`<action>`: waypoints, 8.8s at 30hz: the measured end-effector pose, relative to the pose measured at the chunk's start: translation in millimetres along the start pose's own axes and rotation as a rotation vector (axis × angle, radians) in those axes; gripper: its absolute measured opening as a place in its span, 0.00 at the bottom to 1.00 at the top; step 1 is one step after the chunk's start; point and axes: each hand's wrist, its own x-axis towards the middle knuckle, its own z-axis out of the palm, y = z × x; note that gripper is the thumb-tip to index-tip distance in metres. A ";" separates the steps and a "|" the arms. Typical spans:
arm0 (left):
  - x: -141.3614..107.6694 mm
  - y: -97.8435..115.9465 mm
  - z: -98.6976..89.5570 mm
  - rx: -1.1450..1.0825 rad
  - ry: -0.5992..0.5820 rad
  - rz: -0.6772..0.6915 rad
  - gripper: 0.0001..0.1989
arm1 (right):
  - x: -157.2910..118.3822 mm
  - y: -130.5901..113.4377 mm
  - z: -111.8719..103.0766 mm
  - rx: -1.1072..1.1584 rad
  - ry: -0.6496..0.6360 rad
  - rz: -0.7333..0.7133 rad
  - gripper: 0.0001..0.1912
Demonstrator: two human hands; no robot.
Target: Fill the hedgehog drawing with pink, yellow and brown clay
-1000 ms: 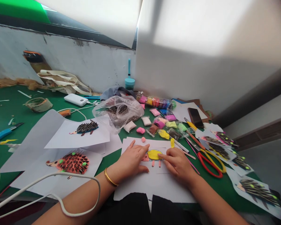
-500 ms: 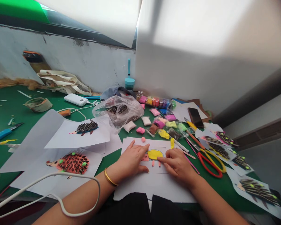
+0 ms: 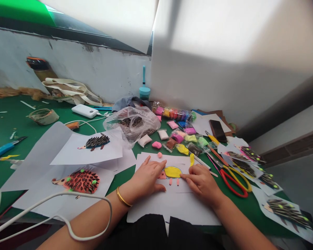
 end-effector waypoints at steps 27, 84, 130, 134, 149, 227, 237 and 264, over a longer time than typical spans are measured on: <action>-0.1 1.0 -1.1 -0.003 0.009 0.008 0.48 | 10.7 -6.4 7.4 -0.005 -0.049 0.050 0.18; -0.2 -0.7 3.2 0.001 0.031 0.007 0.52 | 49.3 -25.9 19.7 0.051 -0.110 -0.021 0.15; 1.1 -2.3 4.2 -0.051 0.044 0.005 0.59 | 59.1 -34.8 20.9 0.046 -0.140 -0.044 0.12; 1.0 -2.7 4.5 -0.051 0.042 0.007 0.58 | 60.5 -33.8 21.3 0.029 -0.145 -0.076 0.11; 0.6 -1.0 1.9 -0.058 0.042 0.006 0.58 | 61.6 -38.3 21.4 0.051 -0.163 -0.056 0.12; -1.1 -3.4 6.0 -0.012 0.094 0.085 0.58 | 52.0 -28.7 22.5 0.117 -0.042 -0.066 0.15; -3.5 -4.3 6.9 0.013 0.118 0.122 0.58 | 51.2 -31.6 18.4 0.073 -0.082 -0.083 0.15; -3.0 -4.1 6.7 0.008 0.129 0.104 0.53 | 31.8 -33.5 17.4 0.088 -0.053 -0.133 0.16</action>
